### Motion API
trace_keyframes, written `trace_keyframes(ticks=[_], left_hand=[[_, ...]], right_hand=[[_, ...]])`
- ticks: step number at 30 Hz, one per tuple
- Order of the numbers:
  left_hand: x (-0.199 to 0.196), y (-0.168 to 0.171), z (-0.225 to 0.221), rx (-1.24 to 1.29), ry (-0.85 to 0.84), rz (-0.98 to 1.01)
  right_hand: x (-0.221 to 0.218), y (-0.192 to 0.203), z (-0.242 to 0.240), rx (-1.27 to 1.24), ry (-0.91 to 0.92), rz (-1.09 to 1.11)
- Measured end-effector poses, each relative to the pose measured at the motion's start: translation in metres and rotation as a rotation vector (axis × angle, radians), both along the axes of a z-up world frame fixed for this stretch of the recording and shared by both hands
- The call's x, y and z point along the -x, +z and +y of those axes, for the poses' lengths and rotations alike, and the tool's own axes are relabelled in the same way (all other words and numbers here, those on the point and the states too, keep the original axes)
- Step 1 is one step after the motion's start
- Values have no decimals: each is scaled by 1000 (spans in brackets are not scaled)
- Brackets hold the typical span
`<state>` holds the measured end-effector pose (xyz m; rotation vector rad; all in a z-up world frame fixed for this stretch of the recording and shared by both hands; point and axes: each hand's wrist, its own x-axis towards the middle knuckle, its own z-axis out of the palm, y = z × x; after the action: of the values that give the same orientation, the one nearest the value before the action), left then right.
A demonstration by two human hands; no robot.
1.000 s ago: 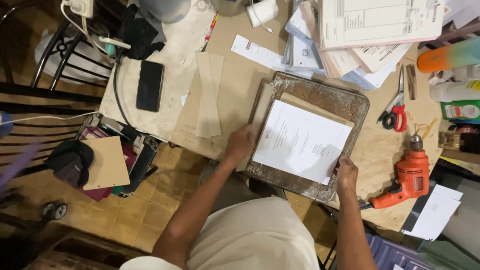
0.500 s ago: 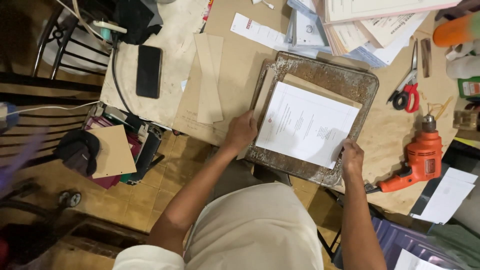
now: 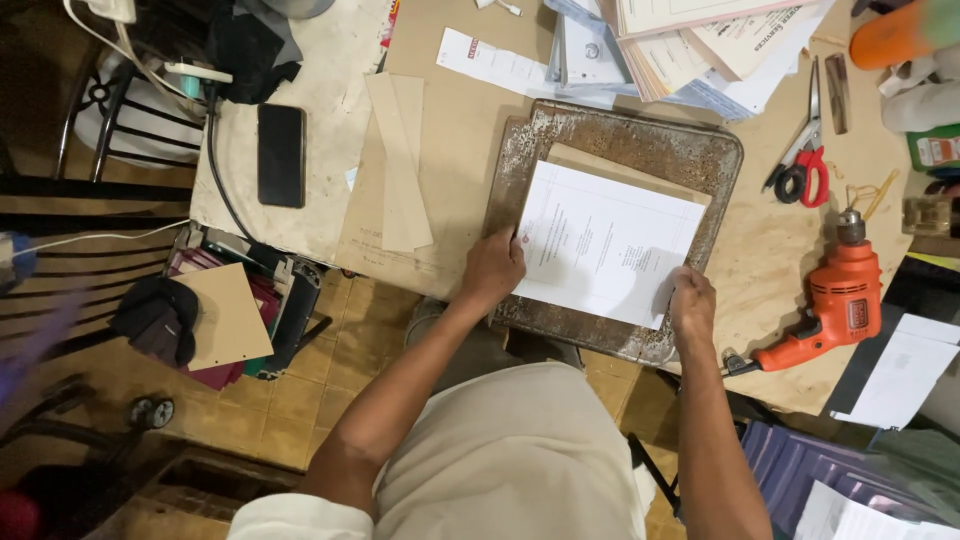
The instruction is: Aligning and preparing a stack of paper on a board for a drilling or binding process
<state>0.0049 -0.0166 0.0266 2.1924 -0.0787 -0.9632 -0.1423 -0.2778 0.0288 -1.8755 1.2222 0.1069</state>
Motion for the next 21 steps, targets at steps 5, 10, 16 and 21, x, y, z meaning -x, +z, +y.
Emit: trace_keyframes(ticks=[5,10,16,21], left_hand=[[-3,8,-4,-7,13,4],[-5,17,-1,-2,5,16],[2,26,21,81,60,125],[12,37,17,72,81,141]], right_hand=[[3,-13,-6,67,26,44],[-5,2,3,42,28,81],[20,-15,-13,-89,-72,98],[43,-60,-27,-88,-93,47]])
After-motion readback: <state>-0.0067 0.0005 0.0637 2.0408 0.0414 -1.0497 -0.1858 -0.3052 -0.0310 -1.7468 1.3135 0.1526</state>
